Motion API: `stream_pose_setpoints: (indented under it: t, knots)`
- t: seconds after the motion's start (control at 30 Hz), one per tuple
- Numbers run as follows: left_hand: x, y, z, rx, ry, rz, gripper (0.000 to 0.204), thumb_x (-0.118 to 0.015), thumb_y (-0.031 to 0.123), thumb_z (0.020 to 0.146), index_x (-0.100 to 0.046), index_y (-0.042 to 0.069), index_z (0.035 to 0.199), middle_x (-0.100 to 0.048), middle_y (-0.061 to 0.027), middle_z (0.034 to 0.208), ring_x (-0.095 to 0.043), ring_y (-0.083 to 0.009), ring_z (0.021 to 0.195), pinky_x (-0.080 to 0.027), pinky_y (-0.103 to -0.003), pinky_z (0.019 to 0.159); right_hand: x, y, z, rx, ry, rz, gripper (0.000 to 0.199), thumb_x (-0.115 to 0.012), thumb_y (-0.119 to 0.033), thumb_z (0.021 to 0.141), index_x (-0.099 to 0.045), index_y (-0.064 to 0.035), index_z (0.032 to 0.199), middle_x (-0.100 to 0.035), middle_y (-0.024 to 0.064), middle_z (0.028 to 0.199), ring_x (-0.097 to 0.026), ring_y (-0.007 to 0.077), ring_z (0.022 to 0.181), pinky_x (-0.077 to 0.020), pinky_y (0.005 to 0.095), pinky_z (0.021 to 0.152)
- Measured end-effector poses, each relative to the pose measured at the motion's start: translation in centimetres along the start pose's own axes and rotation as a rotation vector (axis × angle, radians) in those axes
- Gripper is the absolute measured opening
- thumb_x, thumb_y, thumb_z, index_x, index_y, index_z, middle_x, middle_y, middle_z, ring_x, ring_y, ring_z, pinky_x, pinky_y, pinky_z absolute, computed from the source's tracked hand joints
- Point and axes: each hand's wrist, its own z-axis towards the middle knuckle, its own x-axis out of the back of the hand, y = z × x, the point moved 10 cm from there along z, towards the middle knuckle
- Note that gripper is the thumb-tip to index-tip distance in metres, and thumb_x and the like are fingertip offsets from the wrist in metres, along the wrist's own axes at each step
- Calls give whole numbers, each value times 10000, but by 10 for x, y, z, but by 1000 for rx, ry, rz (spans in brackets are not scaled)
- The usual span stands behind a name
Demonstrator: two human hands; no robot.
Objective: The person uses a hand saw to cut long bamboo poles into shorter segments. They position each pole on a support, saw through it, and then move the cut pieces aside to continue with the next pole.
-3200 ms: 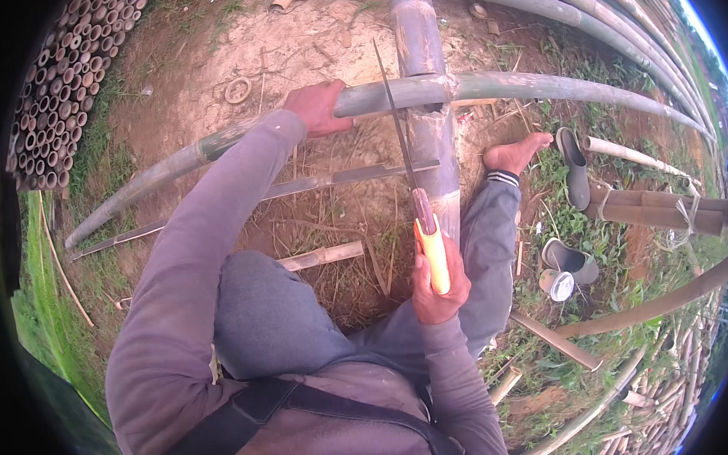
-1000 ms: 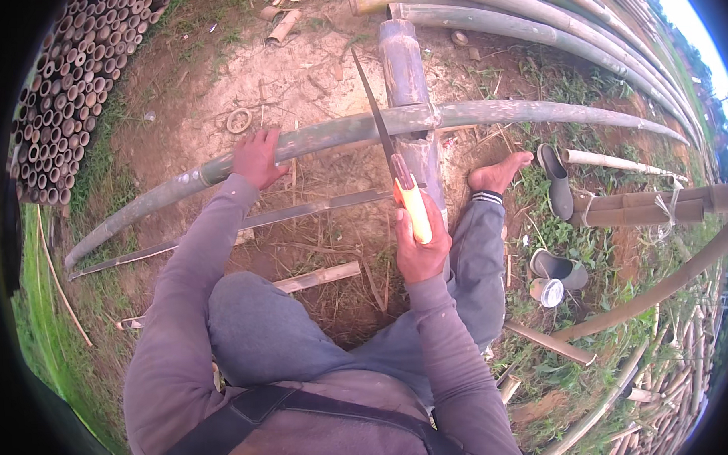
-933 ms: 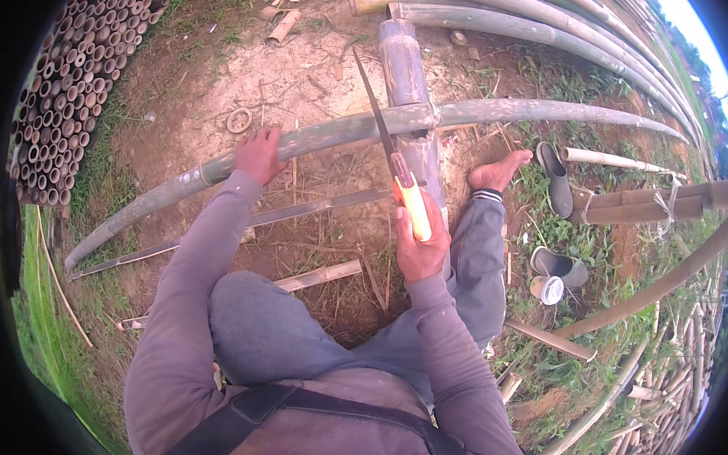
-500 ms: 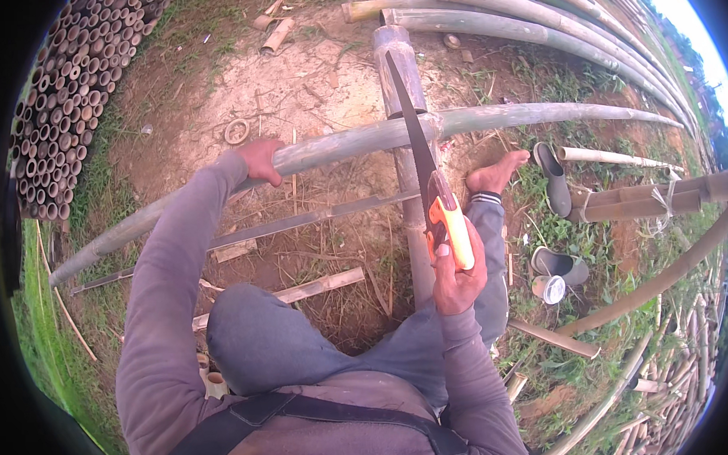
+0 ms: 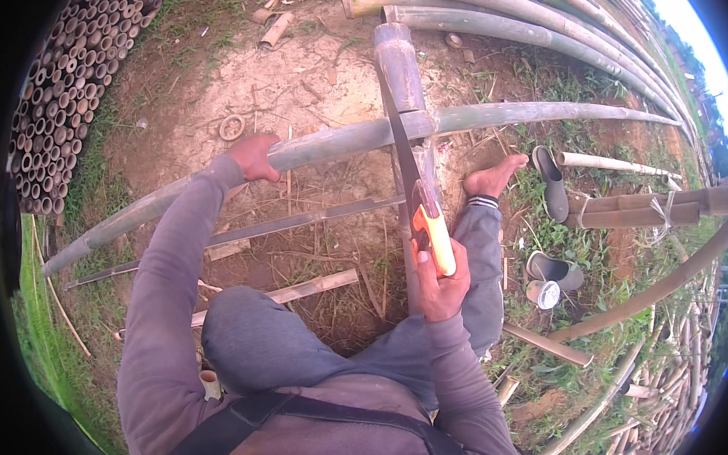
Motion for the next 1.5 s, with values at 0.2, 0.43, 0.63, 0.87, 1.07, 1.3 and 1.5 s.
stream_pose_setpoints:
  t: [0.2,0.43,0.63,0.87,1.07,1.3,1.5]
  knots:
    - [5,17,-21,137,125,203,712,-869,385,776,-568,89,1349,-733,-172,1140,-727,-343,1066,-581,-487,955,-17,-28,4,271,-28,-60,424,-711,-192,1043,-564,38,1368,-671,52,1017,-620,105,801,-528,244,744]
    - [5,21,-25,148,180,228,606,-848,366,850,-570,101,1318,-730,-172,1108,-737,-342,1039,-597,-488,942,-16,-38,1,239,64,-69,419,-681,-234,1072,-551,17,1382,-622,-1,853,-543,42,647,-455,199,559]
    - [4,11,-13,163,198,165,589,-876,359,779,-603,103,1233,-745,-176,1139,-725,-385,1086,-569,-504,923,-20,-60,-4,191,24,-110,397,-668,-206,1078,-540,20,1377,-620,-5,839,-540,35,638,-452,193,553]
    - [-6,6,-11,169,191,133,594,-878,359,778,-595,99,1231,-730,-189,1124,-720,-398,1077,-561,-507,938,-27,-85,-4,70,-10,-69,328,-658,-117,1070,-561,46,1337,-704,82,1048,-669,85,881,-541,231,731]
    - [-12,4,-11,149,218,114,594,-884,352,771,-594,108,1230,-729,-179,1114,-722,-382,1080,-562,-506,934,-30,-108,-6,61,-51,-202,348,-671,-145,1067,-564,43,1339,-711,88,1040,-674,111,868,-543,264,764]
    - [-18,5,-15,167,183,56,598,-871,363,780,-608,145,1270,-743,-149,1151,-718,-372,1109,-555,-492,958,-51,-104,22,203,-34,-360,303,-685,-150,1057,-596,27,1286,-713,103,948,-681,121,856,-549,293,760]
    - [-11,4,-17,147,189,65,616,-871,364,782,-617,152,1301,-753,-155,1149,-728,-373,1089,-566,-495,945,-12,-102,-27,127,40,-370,262,-698,-126,1042,-598,39,1219,-706,95,974,-668,123,768,-547,286,701]
